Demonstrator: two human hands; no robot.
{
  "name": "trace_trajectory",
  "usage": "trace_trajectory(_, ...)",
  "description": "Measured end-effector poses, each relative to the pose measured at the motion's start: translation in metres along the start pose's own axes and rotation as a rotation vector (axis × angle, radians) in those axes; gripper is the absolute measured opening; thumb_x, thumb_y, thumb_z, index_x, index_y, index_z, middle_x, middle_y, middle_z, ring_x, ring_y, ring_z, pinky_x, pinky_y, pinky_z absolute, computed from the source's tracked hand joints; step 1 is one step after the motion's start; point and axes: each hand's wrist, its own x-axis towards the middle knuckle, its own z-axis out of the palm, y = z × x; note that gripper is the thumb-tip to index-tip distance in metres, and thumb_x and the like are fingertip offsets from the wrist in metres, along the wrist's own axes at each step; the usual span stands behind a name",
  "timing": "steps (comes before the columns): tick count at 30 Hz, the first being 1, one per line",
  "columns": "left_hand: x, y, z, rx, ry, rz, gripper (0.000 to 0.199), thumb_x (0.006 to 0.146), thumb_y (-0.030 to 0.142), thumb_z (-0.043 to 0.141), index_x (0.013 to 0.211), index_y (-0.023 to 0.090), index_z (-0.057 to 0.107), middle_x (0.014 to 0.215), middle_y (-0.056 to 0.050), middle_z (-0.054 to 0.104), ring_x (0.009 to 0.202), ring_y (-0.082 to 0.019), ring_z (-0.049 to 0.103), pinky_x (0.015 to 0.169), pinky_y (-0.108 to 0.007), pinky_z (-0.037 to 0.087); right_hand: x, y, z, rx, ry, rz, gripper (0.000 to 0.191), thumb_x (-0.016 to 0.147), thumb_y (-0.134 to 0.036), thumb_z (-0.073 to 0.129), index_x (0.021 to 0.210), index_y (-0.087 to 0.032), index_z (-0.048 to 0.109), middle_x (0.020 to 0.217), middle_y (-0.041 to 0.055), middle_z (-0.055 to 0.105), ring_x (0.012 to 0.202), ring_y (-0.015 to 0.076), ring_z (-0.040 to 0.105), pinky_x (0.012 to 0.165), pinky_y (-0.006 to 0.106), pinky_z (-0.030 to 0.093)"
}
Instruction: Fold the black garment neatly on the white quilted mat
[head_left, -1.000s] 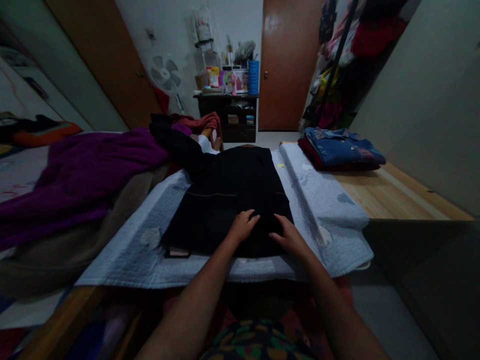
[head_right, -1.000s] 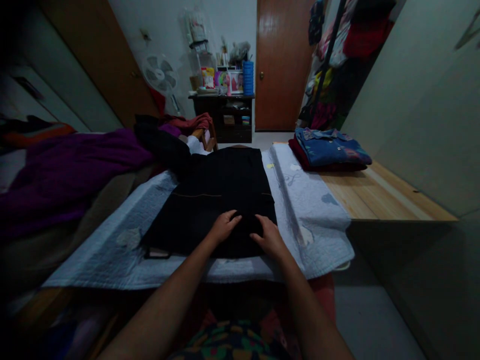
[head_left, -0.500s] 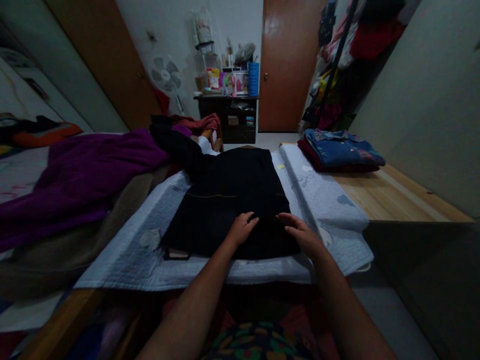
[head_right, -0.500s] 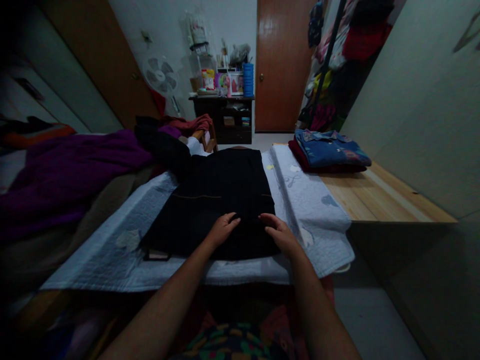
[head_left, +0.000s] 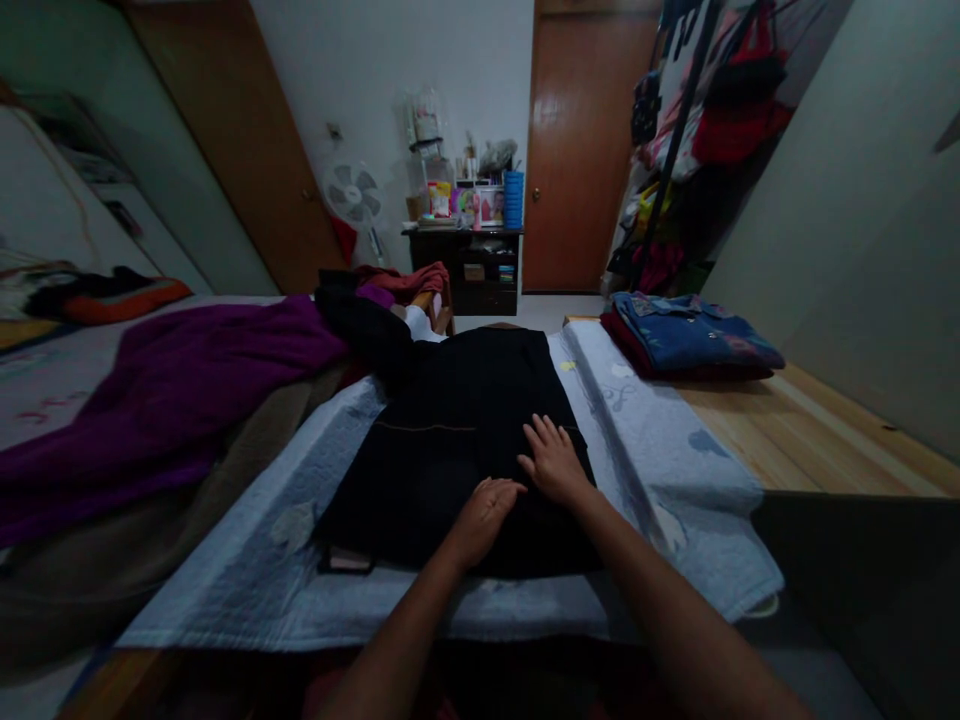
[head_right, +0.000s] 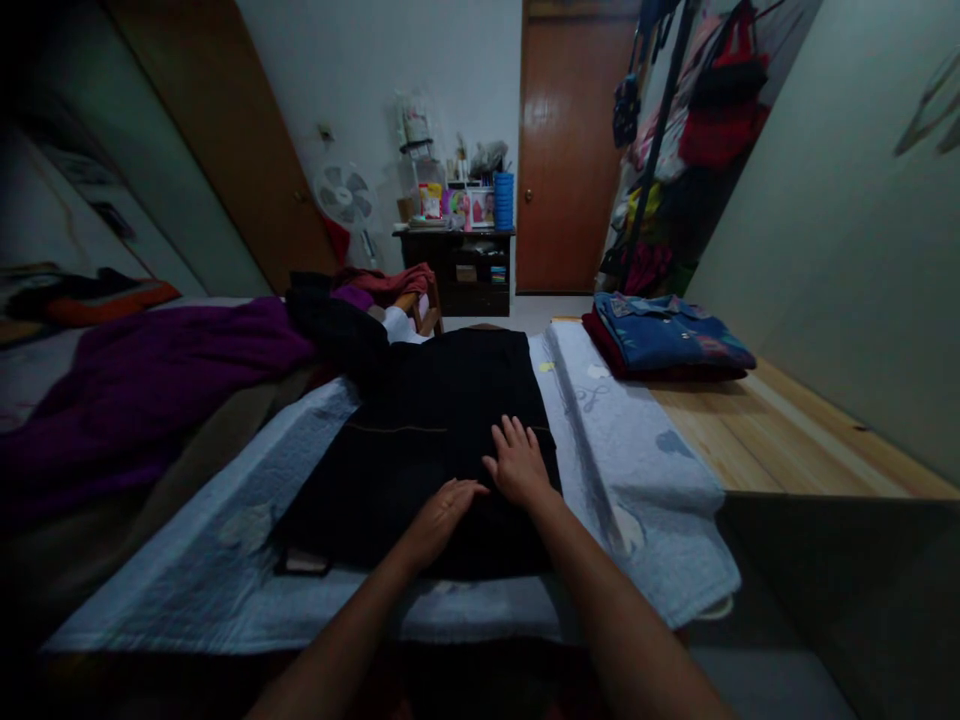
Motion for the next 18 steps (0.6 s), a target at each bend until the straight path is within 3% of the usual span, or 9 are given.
trace_trajectory(4,0.012,0.001,0.003,0.111,0.111,-0.024,0.027,0.090,0.032,0.044,0.108,0.025,0.063,0.109,-0.005,0.066,0.104,-0.021,0.059,0.097,-0.035,0.042,-0.004,0.006,0.019,-0.114,-0.086,-0.005,0.061,0.091,-0.048,0.041,0.143,-0.018,0.036,0.155,0.0109,0.019,0.143,0.0265,0.010,0.113,0.047,0.011)
trace_trajectory(7,0.021,-0.006,0.003,0.325,0.155,0.002,0.028,0.085,0.031,0.053,0.110,0.025,0.063,0.127,-0.008,0.057,0.122,-0.026,0.048,0.106,-0.044,0.032,-0.005,0.010,0.021,-0.128,-0.080,-0.012,0.061,0.091,-0.049,0.040,0.144,-0.019,0.034,0.155,0.0101,0.019,0.143,0.0263,0.010,0.114,0.047,0.011)
trace_trajectory(11,0.026,-0.022,0.004,0.446,0.019,-0.045,0.050,0.088,0.042,0.049,0.135,0.026,0.046,0.151,-0.008,0.031,0.142,-0.028,0.018,0.113,-0.052,0.017,-0.004,0.008,0.021,-0.128,-0.083,0.003,0.061,0.091,-0.049,0.041,0.144,-0.020,0.035,0.155,0.0097,0.020,0.143,0.0261,0.012,0.113,0.047,0.012)
trace_trajectory(15,0.024,-0.032,0.000,0.425,-0.103,-0.087,0.058,0.090,0.050,0.041,0.143,0.027,0.034,0.155,-0.007,0.023,0.144,-0.026,0.011,0.114,-0.052,0.013,0.000,0.007,0.015,-0.120,-0.114,0.011,0.059,0.088,-0.048,0.046,0.141,-0.021,0.040,0.153,0.0104,0.026,0.141,0.0276,0.018,0.112,0.048,0.017)
trace_trajectory(18,0.026,-0.029,-0.013,0.350,-0.166,-0.075,0.062,0.087,0.054,0.046,0.142,0.025,0.038,0.154,-0.009,0.024,0.143,-0.028,0.013,0.114,-0.051,0.016,0.015,0.008,-0.001,-0.102,-0.170,-0.018,0.054,0.081,-0.040,0.057,0.131,-0.019,0.053,0.145,0.0140,0.040,0.134,0.0312,0.034,0.106,0.047,0.029)
